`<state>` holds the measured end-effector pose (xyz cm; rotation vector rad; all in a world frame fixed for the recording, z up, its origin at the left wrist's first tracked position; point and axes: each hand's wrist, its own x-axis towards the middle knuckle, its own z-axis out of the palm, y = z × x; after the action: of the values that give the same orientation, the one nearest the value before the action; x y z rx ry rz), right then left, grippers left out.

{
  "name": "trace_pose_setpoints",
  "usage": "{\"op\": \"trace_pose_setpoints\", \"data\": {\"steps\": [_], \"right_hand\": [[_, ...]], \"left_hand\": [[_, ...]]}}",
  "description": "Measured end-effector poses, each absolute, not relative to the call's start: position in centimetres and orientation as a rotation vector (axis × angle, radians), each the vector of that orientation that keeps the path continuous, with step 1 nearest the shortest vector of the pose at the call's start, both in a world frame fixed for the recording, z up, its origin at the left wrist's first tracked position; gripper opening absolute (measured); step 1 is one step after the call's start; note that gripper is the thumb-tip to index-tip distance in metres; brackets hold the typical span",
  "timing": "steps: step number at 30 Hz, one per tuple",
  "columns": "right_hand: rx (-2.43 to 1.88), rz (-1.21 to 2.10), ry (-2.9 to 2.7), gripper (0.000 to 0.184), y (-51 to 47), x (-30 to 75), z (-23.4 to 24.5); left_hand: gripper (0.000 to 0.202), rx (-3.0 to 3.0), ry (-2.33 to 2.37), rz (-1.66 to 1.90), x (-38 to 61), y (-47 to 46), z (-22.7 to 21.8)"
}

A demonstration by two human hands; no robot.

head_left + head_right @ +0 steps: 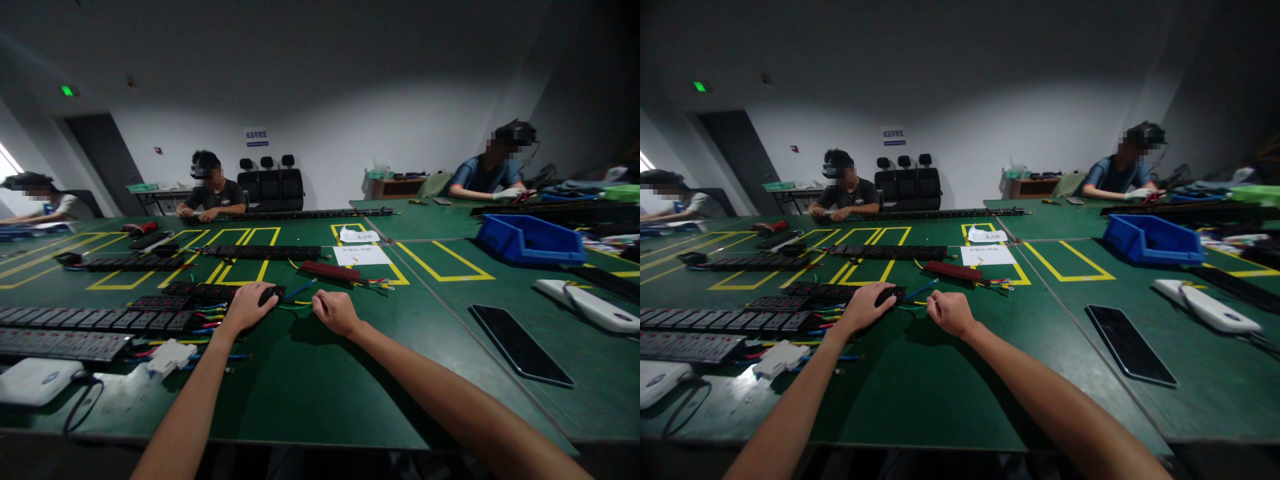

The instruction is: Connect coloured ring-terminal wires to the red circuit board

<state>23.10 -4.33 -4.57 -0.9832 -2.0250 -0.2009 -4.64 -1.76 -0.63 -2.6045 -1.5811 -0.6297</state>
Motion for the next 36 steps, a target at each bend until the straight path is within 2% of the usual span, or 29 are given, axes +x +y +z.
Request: {"op": "trace_pose_setpoints", "data": {"steps": [36], "right_hand": [[-1.028, -0.168, -2.046, 0.031, -4.37, 23.13, -4.61]], "left_hand": [[0.047, -2.607, -1.586, -0.654, -4.78, -1.57, -0.89]]}}
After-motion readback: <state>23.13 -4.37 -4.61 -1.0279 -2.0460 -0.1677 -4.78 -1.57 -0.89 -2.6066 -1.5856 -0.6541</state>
